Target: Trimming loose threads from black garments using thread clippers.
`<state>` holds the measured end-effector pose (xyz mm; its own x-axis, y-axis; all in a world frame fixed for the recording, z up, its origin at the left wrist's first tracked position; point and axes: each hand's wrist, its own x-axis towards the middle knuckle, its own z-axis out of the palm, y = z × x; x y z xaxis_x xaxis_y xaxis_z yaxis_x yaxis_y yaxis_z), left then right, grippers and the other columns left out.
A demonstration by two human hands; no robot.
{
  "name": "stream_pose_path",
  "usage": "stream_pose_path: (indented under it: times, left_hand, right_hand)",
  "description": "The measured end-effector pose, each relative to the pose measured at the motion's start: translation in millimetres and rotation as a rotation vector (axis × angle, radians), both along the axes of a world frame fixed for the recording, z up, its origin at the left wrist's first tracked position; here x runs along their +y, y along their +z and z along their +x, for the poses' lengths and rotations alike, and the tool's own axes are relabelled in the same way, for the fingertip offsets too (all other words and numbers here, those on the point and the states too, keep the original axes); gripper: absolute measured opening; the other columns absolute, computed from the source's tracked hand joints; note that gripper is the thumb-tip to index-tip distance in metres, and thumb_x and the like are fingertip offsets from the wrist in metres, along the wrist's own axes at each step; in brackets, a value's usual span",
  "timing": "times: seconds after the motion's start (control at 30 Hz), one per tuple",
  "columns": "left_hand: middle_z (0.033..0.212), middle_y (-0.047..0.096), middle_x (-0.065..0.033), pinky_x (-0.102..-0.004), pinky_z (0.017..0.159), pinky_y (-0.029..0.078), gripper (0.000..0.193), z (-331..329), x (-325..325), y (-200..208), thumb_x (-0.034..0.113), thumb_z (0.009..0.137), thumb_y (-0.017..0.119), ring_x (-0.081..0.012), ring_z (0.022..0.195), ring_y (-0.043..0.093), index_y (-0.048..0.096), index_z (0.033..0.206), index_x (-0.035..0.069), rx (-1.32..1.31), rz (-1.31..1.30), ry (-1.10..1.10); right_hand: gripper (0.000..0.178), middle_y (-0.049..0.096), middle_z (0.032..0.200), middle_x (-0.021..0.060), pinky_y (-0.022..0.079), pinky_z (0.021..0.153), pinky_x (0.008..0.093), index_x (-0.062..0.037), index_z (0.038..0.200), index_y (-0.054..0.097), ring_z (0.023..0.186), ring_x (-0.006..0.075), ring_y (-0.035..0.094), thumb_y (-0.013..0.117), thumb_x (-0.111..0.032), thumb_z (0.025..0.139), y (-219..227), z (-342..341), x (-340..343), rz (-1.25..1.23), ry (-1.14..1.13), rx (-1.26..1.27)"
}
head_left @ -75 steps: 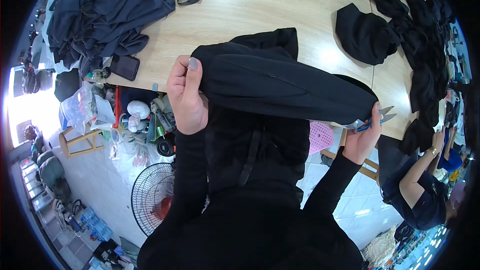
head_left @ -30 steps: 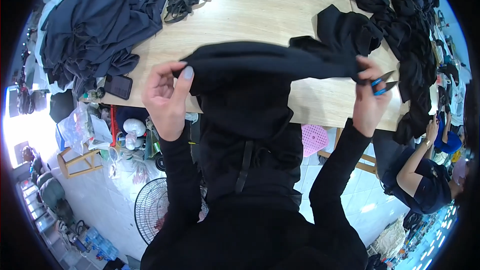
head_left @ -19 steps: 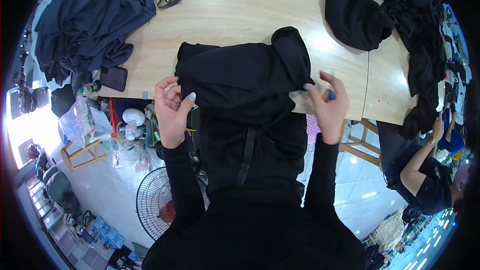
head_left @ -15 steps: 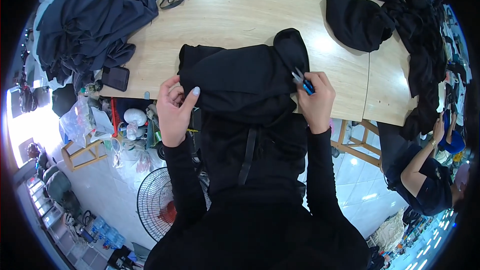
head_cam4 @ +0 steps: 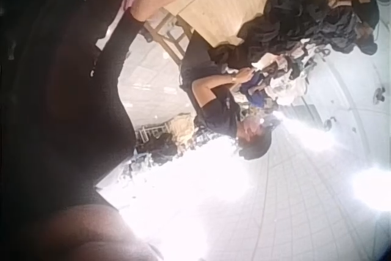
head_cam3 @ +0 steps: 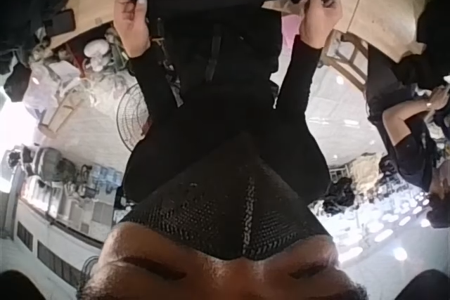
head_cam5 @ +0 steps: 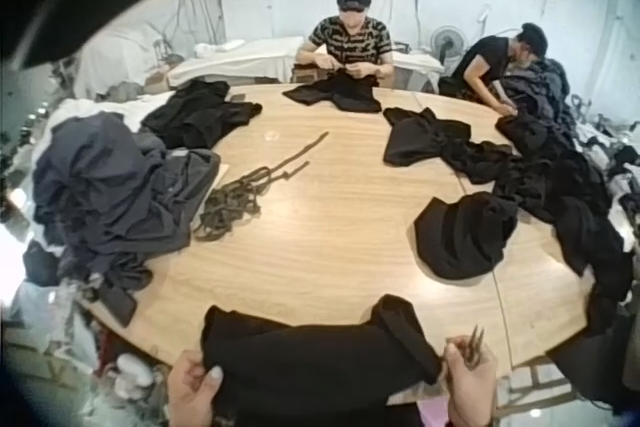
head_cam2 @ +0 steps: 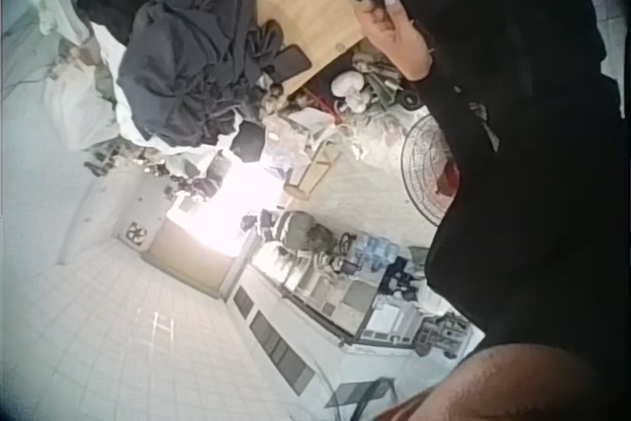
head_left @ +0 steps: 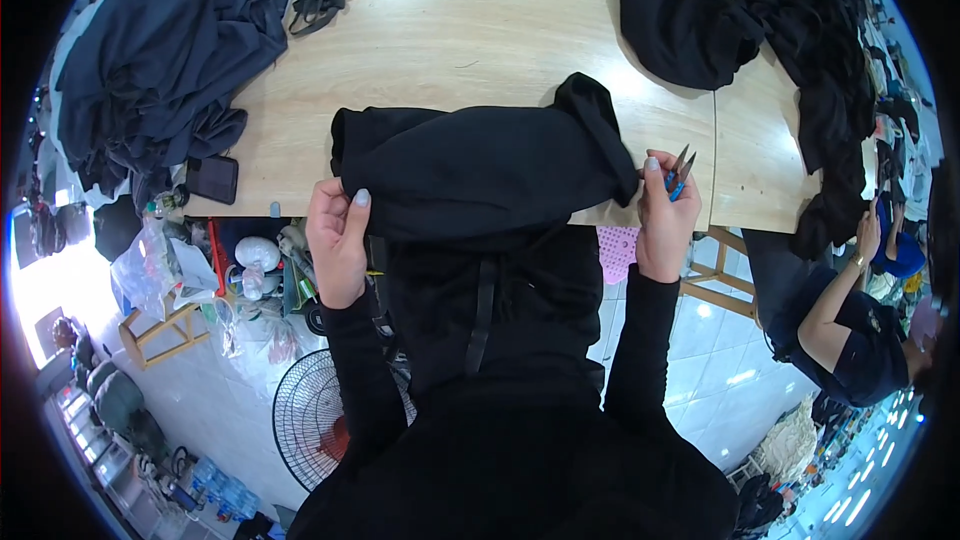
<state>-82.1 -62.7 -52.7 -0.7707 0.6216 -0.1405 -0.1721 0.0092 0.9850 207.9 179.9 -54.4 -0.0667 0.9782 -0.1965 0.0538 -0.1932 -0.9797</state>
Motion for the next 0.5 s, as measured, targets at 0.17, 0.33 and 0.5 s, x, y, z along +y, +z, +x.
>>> stream_pose_path:
  times: [0.17,0.33,0.5]
  left_hand:
    - [0.114,0.073,-0.0044,-0.0207,0.096,0.049,0.016,-3,-5,-2,0.000,0.106,0.069,-0.0067,0.102,0.066,0.063,0.121,-0.001,0.036,-0.045,-0.040]
    - [0.107,0.073,-0.0020,-0.0198,0.088,0.050,0.016,-1,2,2,0.005,0.105,0.073,-0.0051,0.098,0.064,0.067,0.117,-0.003,0.150,-0.179,0.053]
    - [0.106,0.073,-0.0014,-0.0196,0.088,0.048,0.014,4,15,19,0.008,0.109,0.069,-0.0042,0.096,0.063,0.066,0.118,-0.002,0.092,0.019,0.112]
  right_hand:
    - [0.018,0.074,0.095,0.0108,0.056,0.076,0.0366,0.0005,0.108,0.075,0.085,0.0230,0.071,0.082,-0.011,0.096,15,-11,-32,0.525,0.066,-0.599]
    - [0.024,0.073,0.100,0.0150,0.058,0.077,0.0399,-0.0009,0.107,0.075,0.089,0.0355,0.074,0.087,-0.006,0.087,-2,-30,-51,0.643,0.168,-0.795]
    - [0.010,0.071,0.093,0.0066,0.053,0.067,0.0323,-0.0037,0.105,0.075,0.078,0.0180,0.069,0.078,-0.011,0.100,-27,23,-25,0.426,0.097,-0.513]
